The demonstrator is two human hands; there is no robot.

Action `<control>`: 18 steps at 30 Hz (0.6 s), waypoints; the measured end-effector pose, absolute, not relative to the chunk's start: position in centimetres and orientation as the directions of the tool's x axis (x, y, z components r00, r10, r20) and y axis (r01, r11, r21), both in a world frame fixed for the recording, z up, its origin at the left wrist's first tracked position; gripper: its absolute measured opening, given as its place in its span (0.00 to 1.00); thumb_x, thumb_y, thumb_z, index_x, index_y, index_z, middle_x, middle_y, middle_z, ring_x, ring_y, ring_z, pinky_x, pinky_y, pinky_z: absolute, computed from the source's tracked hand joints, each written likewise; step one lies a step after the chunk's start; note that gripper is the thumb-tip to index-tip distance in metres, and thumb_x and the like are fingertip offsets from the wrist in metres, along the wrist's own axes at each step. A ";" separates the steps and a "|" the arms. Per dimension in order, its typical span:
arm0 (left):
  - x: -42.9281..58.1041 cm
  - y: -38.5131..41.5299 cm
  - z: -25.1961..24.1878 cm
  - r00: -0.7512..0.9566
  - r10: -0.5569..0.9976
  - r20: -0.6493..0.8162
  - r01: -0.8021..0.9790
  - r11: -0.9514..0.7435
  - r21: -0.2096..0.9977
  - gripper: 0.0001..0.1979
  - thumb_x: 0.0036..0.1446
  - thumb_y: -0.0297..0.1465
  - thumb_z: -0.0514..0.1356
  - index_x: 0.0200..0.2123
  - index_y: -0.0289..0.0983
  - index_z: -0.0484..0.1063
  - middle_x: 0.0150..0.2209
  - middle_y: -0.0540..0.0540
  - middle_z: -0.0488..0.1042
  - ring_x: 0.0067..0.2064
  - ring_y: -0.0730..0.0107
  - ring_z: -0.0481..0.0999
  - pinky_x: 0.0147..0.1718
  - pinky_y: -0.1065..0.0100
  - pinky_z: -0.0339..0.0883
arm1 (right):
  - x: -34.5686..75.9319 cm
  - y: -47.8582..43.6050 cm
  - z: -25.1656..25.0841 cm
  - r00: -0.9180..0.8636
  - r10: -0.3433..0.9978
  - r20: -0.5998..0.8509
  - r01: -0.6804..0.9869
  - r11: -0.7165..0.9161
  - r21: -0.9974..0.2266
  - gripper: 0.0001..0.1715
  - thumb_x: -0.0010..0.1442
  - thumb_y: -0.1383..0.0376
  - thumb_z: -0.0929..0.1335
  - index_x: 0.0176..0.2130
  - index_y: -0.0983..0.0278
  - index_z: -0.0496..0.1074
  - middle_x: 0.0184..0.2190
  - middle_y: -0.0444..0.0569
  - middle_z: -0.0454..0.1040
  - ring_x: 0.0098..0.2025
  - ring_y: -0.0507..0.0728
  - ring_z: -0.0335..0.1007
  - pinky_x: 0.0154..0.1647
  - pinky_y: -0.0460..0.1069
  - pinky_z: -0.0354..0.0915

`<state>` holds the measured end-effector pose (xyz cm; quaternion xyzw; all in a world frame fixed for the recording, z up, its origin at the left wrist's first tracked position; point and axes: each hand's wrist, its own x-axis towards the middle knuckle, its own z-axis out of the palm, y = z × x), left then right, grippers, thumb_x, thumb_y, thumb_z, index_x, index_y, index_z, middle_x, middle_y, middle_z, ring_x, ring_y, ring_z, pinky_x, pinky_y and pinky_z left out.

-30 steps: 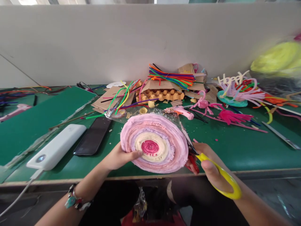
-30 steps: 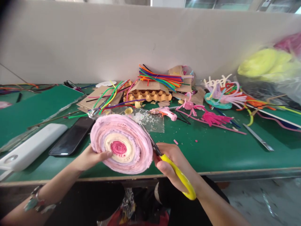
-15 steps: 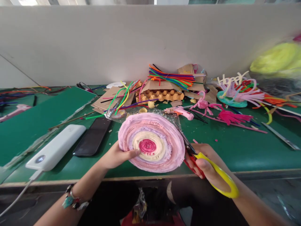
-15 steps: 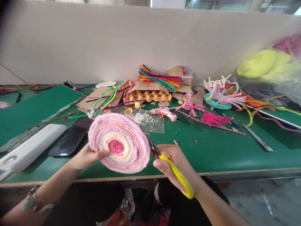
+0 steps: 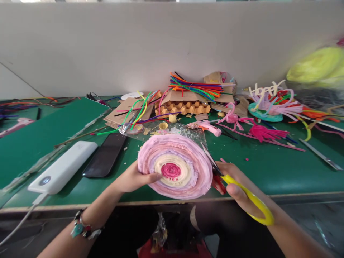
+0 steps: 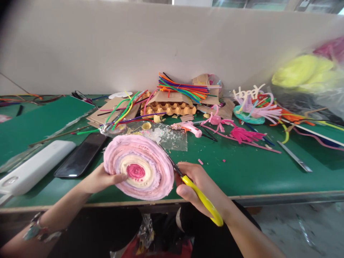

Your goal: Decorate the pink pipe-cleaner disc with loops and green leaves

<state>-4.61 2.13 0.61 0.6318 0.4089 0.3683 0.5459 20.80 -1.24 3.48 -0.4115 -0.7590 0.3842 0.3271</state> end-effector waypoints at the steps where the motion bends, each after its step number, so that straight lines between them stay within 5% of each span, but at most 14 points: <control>1: -4.6 2.1 0.6 0.392 0.920 0.014 0.111 -0.063 0.992 0.33 0.41 0.42 0.65 0.50 0.33 0.66 0.42 0.38 0.76 0.47 0.51 0.72 0.45 0.60 0.68 | 20.7 -1.3 3.6 -0.452 0.877 0.165 0.358 0.348 -0.866 0.34 0.48 0.35 0.54 0.21 0.62 0.58 0.18 0.44 0.58 0.20 0.50 0.54 0.20 0.47 0.56; 18: -4.6 2.1 0.6 0.400 0.917 -0.012 0.059 -0.013 0.998 0.26 0.40 0.41 0.66 0.42 0.32 0.71 0.42 0.38 0.76 0.47 0.51 0.72 0.44 0.59 0.69 | 20.2 -1.6 3.5 -0.434 0.892 0.124 0.306 0.276 -0.911 0.34 0.47 0.35 0.56 0.18 0.63 0.53 0.11 0.38 0.50 0.14 0.46 0.44 0.15 0.45 0.40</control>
